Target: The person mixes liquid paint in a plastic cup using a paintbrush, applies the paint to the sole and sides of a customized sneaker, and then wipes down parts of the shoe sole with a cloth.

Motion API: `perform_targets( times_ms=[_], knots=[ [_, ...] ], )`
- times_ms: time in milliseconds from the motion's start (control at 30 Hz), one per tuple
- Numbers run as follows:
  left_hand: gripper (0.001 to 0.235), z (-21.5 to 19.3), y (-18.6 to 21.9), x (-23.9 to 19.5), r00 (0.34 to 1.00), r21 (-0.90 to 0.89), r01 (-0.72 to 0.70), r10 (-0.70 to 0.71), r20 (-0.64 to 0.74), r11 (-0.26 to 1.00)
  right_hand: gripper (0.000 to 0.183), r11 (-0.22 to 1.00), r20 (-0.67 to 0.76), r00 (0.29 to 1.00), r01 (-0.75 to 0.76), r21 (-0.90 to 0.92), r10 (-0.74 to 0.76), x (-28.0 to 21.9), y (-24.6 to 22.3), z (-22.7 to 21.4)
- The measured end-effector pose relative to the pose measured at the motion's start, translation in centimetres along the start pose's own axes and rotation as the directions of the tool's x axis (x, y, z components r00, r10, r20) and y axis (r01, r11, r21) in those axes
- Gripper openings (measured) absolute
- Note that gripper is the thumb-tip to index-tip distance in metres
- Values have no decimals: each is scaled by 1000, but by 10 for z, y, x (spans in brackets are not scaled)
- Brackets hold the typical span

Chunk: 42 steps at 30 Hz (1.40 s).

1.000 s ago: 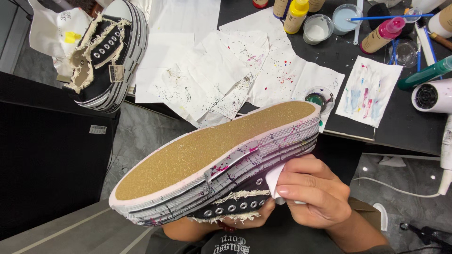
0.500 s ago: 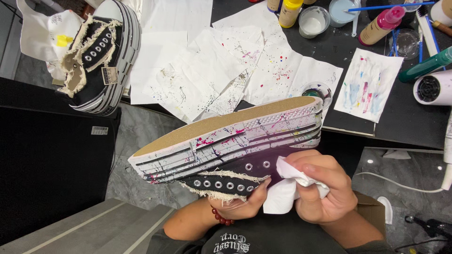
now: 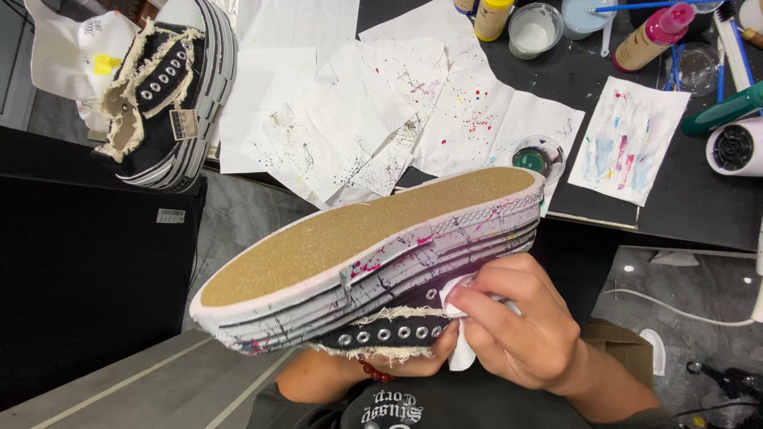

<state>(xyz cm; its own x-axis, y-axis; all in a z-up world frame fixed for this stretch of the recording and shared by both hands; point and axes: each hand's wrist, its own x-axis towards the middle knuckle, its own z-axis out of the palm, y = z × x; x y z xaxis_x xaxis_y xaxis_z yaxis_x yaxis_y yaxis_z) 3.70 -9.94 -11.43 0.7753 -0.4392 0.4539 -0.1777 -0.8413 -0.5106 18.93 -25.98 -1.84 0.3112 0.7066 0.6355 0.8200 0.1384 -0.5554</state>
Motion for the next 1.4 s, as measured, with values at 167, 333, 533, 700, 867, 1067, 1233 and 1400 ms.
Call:
perform_targets(
  times_ms=[167, 333, 533, 700, 867, 1067, 1233, 1400],
  knots=[
    [28, -7, -5, 4, 985, -499, 173, -155, 77, 849, 21, 1000, -73, 997, 10, 30, -8, -11, 2, 4],
    [23, -12, 3, 14, 866, -874, 403, -423, 268, 271, 21, 1000, -249, 969, -5, 1, 5, -19, 2, 13],
    [26, -6, 12, 14, 932, -503, 323, -362, 23, 801, 30, 982, -65, 998, 7, -187, -20, -10, -2, 12],
    [27, -9, 5, 0, 946, -709, 311, -274, 171, 633, 35, 992, -46, 997, 63, -106, -68, -5, 0, 7],
    [30, -16, 12, -2, 785, -941, 327, -579, 221, 84, 31, 982, -125, 979, 145, -123, -160, -12, 4, 17],
    [52, -12, 29, 15, 400, -846, -133, -809, 431, -517, 28, 916, -203, 909, 308, -259, -363, -10, 19, 30],
    [56, -5, 29, 25, 268, -594, -466, -745, 611, -656, 22, 878, -149, 882, 402, -261, -448, -3, 29, 27],
    [51, -7, 17, 16, 500, -281, -492, -531, 684, -824, 21, 866, -167, 866, 419, -273, -472, 0, 30, 28]
  ],
)
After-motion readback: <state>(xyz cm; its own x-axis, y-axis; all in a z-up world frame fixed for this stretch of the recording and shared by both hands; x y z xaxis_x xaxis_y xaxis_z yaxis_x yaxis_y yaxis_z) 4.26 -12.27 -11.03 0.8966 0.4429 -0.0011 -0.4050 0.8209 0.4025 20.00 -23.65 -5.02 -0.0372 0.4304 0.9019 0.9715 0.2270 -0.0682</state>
